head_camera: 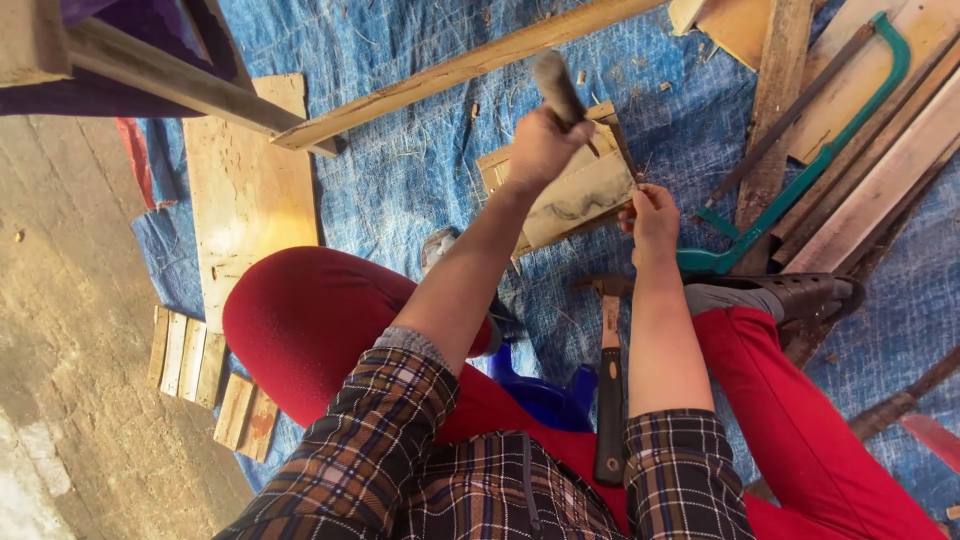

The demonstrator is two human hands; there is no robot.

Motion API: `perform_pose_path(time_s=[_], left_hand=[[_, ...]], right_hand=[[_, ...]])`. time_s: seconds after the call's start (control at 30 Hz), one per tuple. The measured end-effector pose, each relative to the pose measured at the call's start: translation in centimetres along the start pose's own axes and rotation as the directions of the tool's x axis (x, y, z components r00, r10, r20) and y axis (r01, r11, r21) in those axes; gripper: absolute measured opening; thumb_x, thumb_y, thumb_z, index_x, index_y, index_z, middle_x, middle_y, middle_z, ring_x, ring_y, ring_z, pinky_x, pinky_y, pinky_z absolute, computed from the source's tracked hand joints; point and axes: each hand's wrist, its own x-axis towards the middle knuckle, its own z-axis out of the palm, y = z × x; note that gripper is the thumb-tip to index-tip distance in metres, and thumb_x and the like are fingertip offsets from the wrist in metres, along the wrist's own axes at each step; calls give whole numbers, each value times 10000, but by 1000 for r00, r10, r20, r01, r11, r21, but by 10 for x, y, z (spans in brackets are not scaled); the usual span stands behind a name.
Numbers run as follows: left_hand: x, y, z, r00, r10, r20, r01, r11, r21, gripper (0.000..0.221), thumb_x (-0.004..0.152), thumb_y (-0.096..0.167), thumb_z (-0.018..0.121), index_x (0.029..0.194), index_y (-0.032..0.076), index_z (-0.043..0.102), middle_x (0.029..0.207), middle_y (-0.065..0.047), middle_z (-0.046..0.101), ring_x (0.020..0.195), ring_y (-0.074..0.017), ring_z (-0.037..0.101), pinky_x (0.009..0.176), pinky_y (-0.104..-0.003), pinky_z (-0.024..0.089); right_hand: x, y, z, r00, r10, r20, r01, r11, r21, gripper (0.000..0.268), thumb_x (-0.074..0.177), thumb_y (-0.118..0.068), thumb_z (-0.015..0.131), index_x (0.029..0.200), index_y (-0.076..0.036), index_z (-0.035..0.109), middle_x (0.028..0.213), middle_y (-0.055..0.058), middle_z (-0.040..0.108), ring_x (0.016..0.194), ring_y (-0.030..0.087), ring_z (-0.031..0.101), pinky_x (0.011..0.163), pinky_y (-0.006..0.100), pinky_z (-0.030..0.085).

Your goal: The person uses a hammer and chisel to notch wood before using a hand saw to cut through a wooden piece.

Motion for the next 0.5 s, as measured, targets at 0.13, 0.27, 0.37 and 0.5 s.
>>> perform_pose_path(time_s=[0.13,0.27,0.37,0.5], left_hand=[[1,-8,-33,986,-125,-110,95,965,-243,330,814,414,773,1010,149,749,786,-53,801,831,-236,806,845,-416,609],[26,-73,-50,892,-400,-210,225,797,-560,317,913,238,714,1127,6,681,827,-121,752,651,-182,737,581,-257,603],[29,-114,-51,856,-377,-353,200,872,-447,311,869,328,722,1019,59,677,681,-101,734,560,-222,759,564,-323,619],[22,-106,-51,872,-284,-399,211,953,-218,311,845,415,750,977,140,690,675,-40,736,569,-196,758,625,-337,611]], right_hand=[[-21,10,-33,973,-227,-33,220,966,-132,410,1167,-222,508,1497,3,415,1293,252,559,1096,255,637,876,486,573],[-32,64,-70,897,-303,-321,145,889,-435,407,1011,-204,667,1368,-52,544,1194,162,567,1119,368,593,927,491,516],[-54,85,-71,810,-372,-453,84,839,-538,384,945,-105,759,1271,-77,558,1134,163,490,1043,421,586,911,501,543],[-51,91,-52,839,-147,-524,-136,876,-463,609,931,-228,810,1409,-132,445,1347,197,401,1281,467,491,1148,567,389]])
